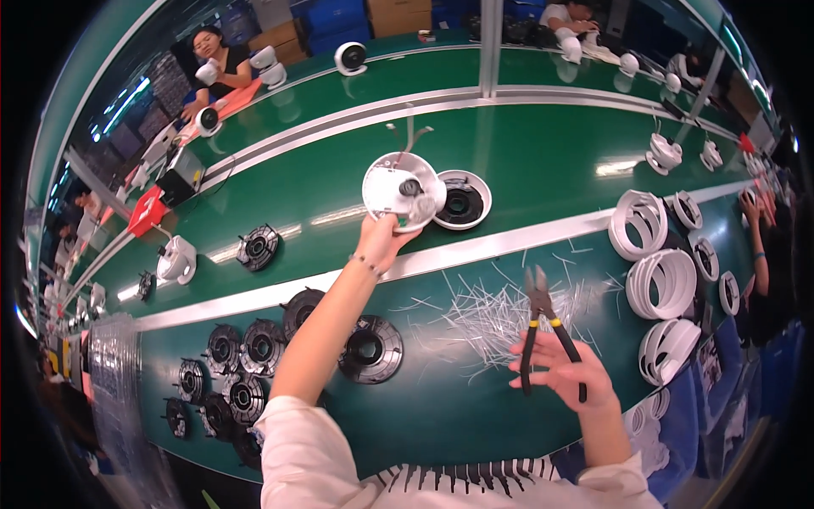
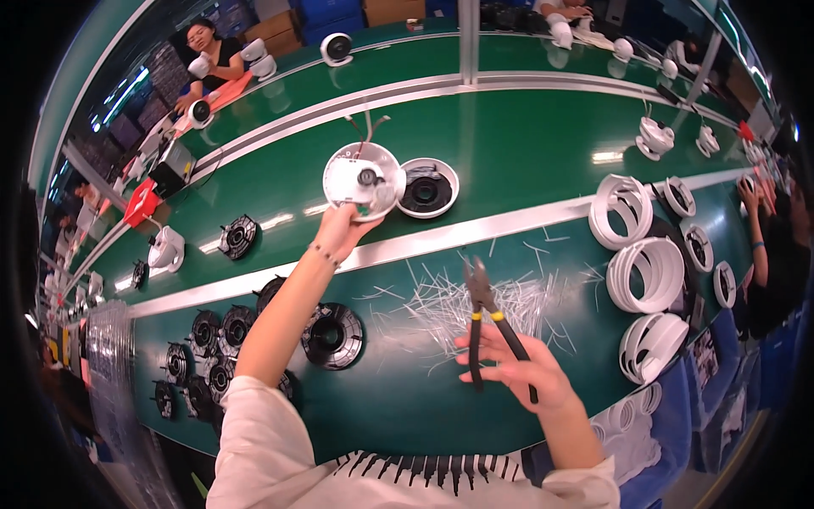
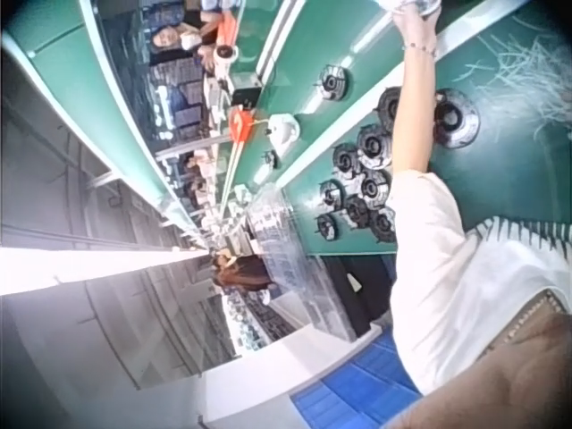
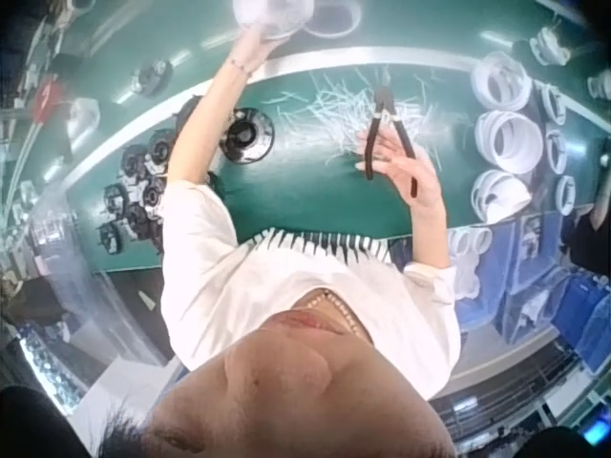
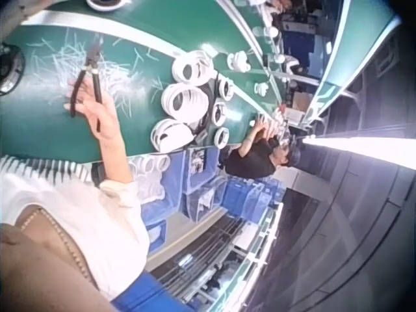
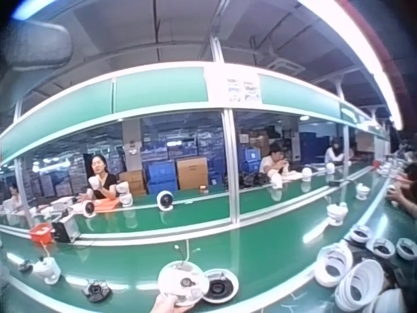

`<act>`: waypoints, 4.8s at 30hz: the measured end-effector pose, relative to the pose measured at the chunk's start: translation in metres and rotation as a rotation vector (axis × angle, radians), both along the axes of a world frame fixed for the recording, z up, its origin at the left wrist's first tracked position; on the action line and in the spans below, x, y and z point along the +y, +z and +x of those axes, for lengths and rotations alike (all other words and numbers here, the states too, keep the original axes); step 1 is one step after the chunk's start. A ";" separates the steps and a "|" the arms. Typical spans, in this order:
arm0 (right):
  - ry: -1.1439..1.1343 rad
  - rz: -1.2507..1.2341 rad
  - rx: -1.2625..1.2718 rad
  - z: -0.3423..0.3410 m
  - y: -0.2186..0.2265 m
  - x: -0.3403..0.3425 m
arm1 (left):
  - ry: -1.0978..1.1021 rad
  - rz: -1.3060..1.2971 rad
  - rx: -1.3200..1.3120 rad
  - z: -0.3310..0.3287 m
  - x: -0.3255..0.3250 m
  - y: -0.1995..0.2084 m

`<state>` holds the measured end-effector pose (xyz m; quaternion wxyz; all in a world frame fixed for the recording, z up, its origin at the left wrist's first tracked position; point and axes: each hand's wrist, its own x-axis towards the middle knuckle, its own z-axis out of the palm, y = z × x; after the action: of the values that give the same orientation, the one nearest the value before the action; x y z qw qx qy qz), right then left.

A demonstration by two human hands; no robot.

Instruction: Fitting internal camera modules and circuit boards into plastic dome housings and trimming wires on an assembly line.

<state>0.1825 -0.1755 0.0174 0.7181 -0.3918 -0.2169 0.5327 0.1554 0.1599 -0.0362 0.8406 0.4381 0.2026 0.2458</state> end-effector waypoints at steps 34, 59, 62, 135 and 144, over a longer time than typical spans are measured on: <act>0.201 -0.226 -0.351 0.045 0.018 0.048 | -0.218 0.404 0.297 -0.072 -0.088 0.055; 0.462 -0.012 -0.302 0.010 -0.031 -0.003 | 0.179 1.232 0.884 -0.021 0.090 -0.004; 0.497 -0.024 -0.274 0.001 -0.040 0.005 | 0.288 1.686 1.241 -0.064 0.105 -0.006; 0.273 -0.065 0.109 0.007 -0.012 0.095 | -0.098 0.462 0.277 -0.122 -0.067 0.022; 0.192 -0.048 -0.001 0.012 -0.025 0.075 | -0.029 0.316 0.281 -0.100 -0.080 0.037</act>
<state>0.1950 -0.1010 -0.0079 0.6538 -0.3866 -0.2409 0.6042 0.0556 0.0801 0.0009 0.7282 0.5975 0.2705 0.1987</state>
